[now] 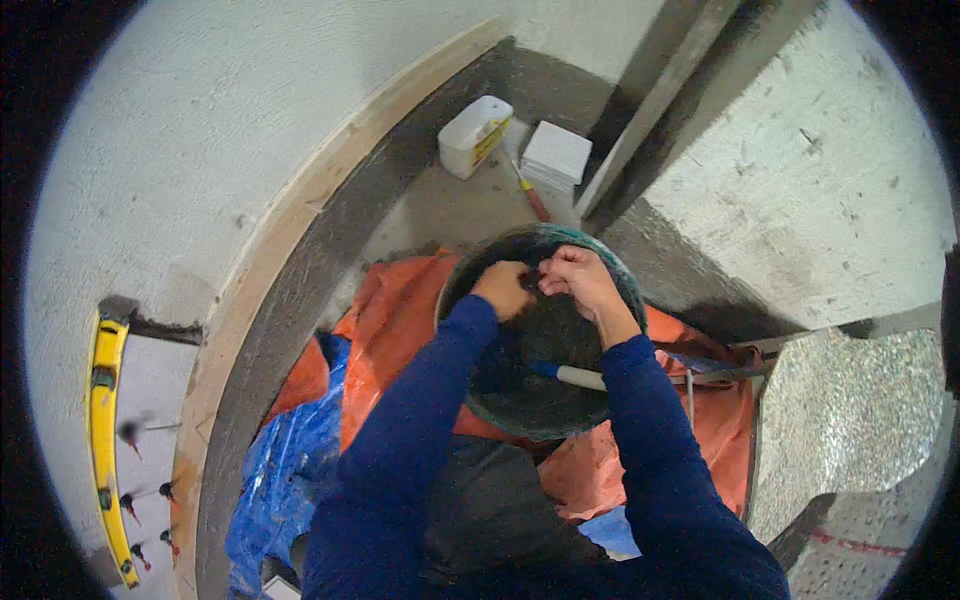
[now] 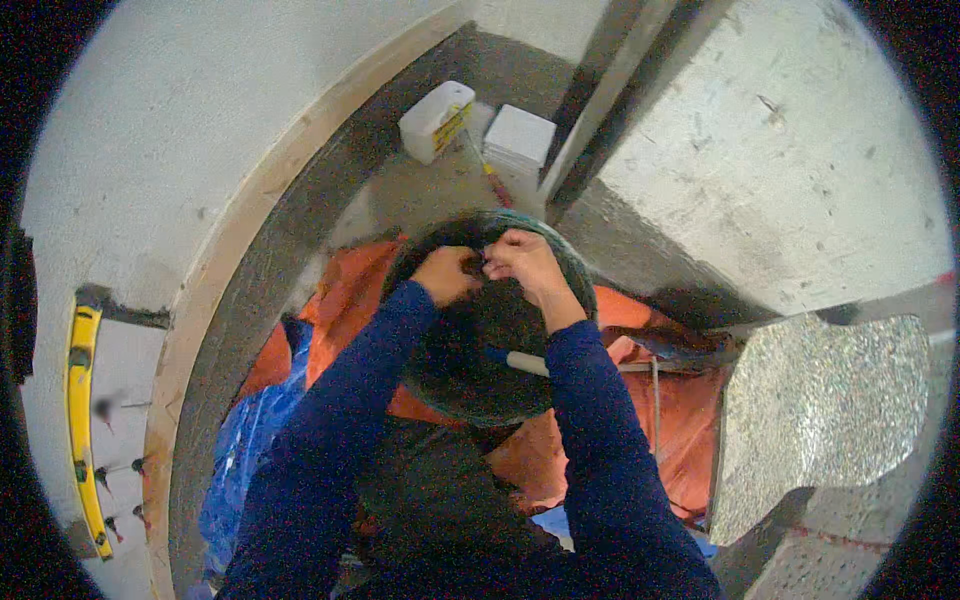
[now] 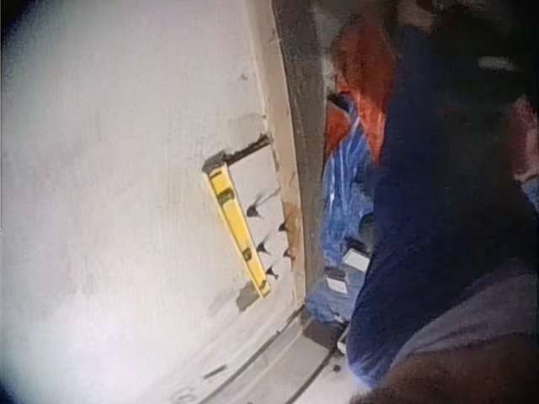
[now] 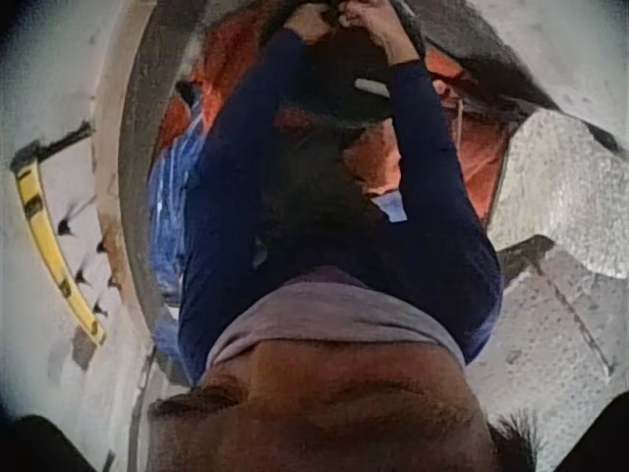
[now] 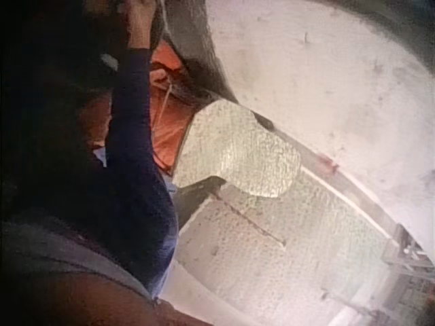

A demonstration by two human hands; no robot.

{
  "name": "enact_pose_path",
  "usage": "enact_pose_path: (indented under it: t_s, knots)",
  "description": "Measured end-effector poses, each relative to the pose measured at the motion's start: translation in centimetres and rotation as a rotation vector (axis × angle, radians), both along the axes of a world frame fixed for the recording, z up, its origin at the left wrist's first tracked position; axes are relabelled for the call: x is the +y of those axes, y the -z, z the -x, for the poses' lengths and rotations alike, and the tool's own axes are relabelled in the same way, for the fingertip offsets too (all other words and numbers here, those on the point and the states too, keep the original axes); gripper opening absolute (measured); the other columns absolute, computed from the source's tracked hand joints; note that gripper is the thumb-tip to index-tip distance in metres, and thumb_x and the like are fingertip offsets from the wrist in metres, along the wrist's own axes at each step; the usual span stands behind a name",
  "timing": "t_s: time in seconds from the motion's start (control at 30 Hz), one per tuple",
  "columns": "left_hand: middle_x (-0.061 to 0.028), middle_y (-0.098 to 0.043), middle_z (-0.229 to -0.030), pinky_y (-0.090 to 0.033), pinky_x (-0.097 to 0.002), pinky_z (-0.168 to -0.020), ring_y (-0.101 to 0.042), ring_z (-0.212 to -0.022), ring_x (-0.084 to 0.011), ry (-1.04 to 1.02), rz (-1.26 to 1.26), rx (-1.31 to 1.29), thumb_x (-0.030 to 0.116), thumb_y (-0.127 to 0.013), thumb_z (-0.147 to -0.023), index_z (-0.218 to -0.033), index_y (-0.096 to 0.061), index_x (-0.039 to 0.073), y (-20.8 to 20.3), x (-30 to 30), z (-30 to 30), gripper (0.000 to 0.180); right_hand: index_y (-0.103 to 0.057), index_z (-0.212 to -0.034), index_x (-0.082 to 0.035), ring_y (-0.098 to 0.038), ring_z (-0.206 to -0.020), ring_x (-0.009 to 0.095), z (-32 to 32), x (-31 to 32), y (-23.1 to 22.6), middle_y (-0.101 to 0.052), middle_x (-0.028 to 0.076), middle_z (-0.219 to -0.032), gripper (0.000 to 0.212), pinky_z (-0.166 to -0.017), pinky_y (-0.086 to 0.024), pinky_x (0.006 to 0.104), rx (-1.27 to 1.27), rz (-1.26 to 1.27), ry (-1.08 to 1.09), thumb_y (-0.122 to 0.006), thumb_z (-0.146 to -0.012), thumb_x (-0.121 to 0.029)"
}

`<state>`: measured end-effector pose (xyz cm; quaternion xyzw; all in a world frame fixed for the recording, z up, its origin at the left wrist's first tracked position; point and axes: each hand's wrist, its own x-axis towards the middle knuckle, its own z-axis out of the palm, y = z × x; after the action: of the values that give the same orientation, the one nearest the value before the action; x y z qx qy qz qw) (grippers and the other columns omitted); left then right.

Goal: The person kneels on the floor and installs white wall tiles using tile leveling clips and a spirit level. They apply adhesive with a trowel, tap tiles into place with a rubber mallet, and adjust the leveling system to ensure alignment.

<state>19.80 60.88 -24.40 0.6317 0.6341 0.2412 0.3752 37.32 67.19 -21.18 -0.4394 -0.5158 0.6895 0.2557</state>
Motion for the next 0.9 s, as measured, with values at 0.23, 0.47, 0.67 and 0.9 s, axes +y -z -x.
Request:
enact_pose_path:
  t_s: [0.23,0.47,0.67,0.9]
  knots:
    - [-0.0144,-0.072,-0.092,-0.059,-0.0292,-0.073,-0.071,-0.084,-0.0193,-0.392,-0.074,-0.869,0.001,-0.069,-0.089,-0.113,-0.064,-0.007,-5.5,-4.1,0.1,0.027,-0.061,-0.1,-0.007,-0.068,-0.078,0.019,-0.1,-0.7,-1.7,-0.065,0.006,-0.091,0.014,-0.069,-0.057,0.0317,0.401,0.072,0.027,-0.071,-0.09,-0.007]
    - [-0.0117,-0.075,-0.089,-0.057,-0.0379,-0.074,-0.073,-0.08,-0.0217,-0.45,-0.222,-0.402,0.022,-0.069,-0.088,-0.093,-0.073,0.003,-7.6,-6.0,0.4,0.02,-0.063,-0.121,-0.003,-0.068,-0.079,0.017,0.5,-2.2,-4.6,-0.069,0.006,-0.102,0.031,-0.071,-0.056,0.0309,0.095,-0.162,-0.024,-0.072,-0.092,-0.011]
    - [-0.0188,-0.07,-0.086,-0.054,-0.0453,-0.075,-0.068,-0.081,-0.038,-0.213,-0.459,-0.399,0.024,-0.068,-0.086,-0.09,-0.07,0.005,-12.1,-11.4,2.6,0.02,-0.066,-0.101,0.002,-0.062,-0.07,0.013,-2.7,-7.1,-11.9,-0.064,0.005,-0.082,0.013,-0.065,-0.052,0.0284,-0.362,-0.646,-0.282,-0.066,-0.091,-0.005]
    - [-0.0193,-0.071,-0.091,-0.054,-0.0421,-0.078,-0.069,-0.086,-0.0356,-0.714,-0.503,-0.297,0.03,-0.07,-0.088,-0.094,-0.072,0.003,-9.7,-22.3,11.9,0.029,-0.064,-0.093,0.0,-0.055,-0.065,0.011,3.5,-9.6,-13.1,-0.064,0.003,-0.077,0.013,-0.056,-0.044,0.0276,-0.536,-0.991,-0.087,-0.064,-0.096,-0.013]
